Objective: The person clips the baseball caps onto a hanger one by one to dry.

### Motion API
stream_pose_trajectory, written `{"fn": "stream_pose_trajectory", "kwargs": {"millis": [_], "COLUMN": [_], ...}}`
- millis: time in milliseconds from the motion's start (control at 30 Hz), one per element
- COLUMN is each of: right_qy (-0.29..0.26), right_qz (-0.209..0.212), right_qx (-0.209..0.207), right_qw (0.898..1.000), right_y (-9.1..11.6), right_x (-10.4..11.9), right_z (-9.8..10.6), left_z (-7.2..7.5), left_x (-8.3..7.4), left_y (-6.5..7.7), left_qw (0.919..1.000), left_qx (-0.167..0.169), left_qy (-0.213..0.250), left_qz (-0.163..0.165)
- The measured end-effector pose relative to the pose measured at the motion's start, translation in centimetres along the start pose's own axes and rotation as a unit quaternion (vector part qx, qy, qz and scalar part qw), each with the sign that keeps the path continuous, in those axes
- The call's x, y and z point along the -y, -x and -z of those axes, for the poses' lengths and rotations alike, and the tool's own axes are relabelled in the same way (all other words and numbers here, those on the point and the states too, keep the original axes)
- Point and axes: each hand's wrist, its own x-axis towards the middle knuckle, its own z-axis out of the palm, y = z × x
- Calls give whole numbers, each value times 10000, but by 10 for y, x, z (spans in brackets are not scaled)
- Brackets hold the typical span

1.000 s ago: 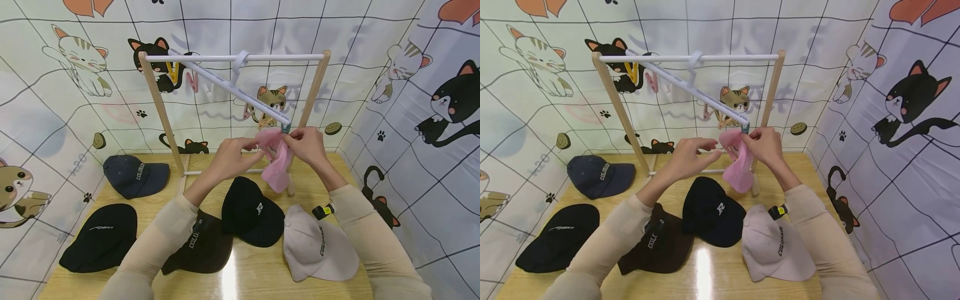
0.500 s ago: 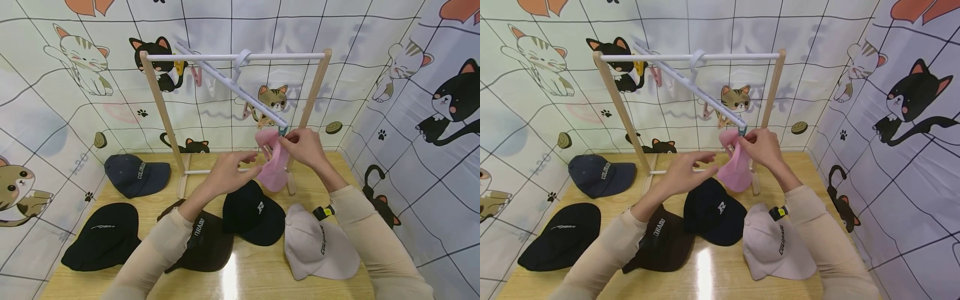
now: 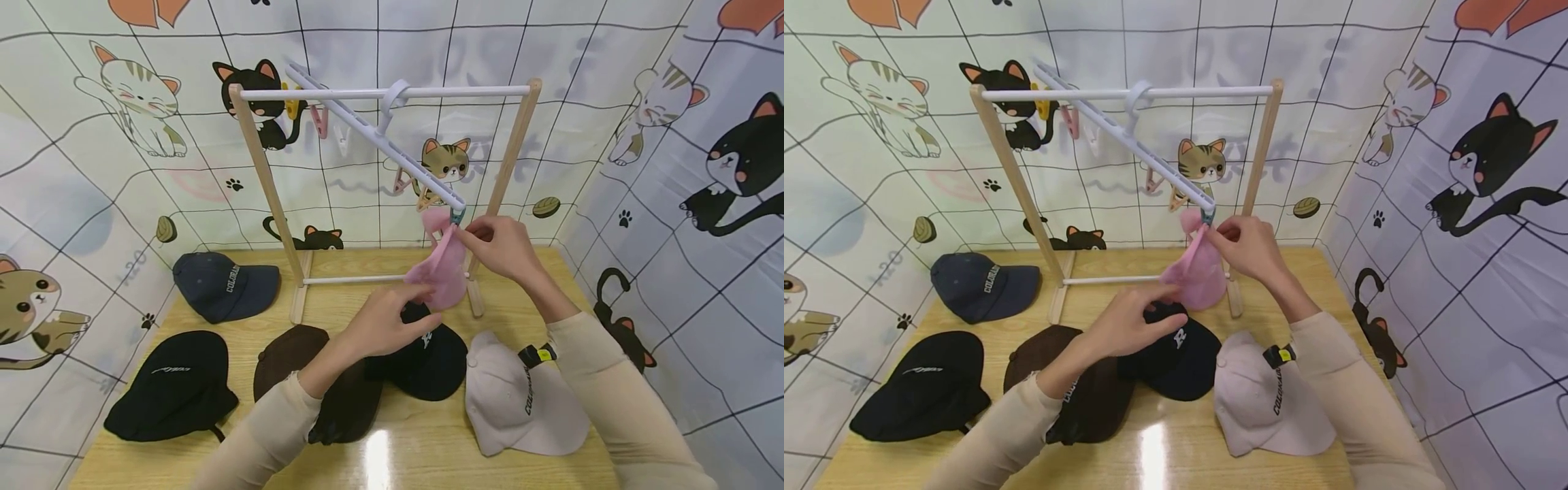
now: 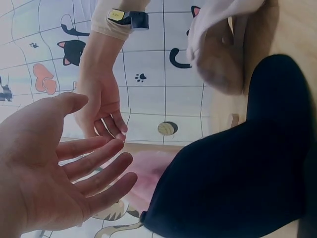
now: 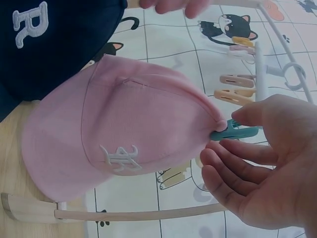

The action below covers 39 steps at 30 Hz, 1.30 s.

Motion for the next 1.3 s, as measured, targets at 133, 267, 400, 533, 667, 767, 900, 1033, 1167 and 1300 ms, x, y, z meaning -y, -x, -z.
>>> {"fn": "stream_pose_trajectory", "kwargs": {"millis": [133, 267, 400, 533, 667, 767, 900, 1033, 1167, 1300], "right_qy": [-13, -70, -176, -275, -426, -551, -641, -698, -847, -1046], "right_qz": [19, 96, 274, 608, 956, 1144, 1270, 1239, 1277, 1326], "right_qx": [121, 193, 124, 117, 176, 240, 358, 524, 613, 698], "right_qw": [9999, 9997, 9994, 9977, 9944, 9916, 9892, 9884, 9863, 9832], "right_y": [7, 13, 18, 23, 27, 28, 27, 25, 22, 18], "right_x": [-1, -1, 2, 7, 16, 22, 28, 35, 41, 45], "right_z": [5, 8, 10, 11, 11, 11, 8, 3, 0, -4], "left_z": [-9, -20, -31, -45, -59, -69, -80, -88, -95, -98], "left_x": [-1, -2, -6, -10, -14, -16, -17, -18, -19, -19], "left_y": [6, 10, 13, 17, 20, 21, 22, 21, 21, 22], "left_qw": [10000, 9995, 9968, 9937, 9897, 9834, 9740, 9687, 9656, 9633], "left_qx": [51, 174, 387, 593, 844, 1087, 1372, 1571, 1598, 1445], "left_qy": [33, 270, 684, 911, 1069, 1294, 1516, 1515, 1525, 1581], "left_qz": [-7, 25, 158, 286, 442, 663, 977, 1182, 1376, 1615]}}
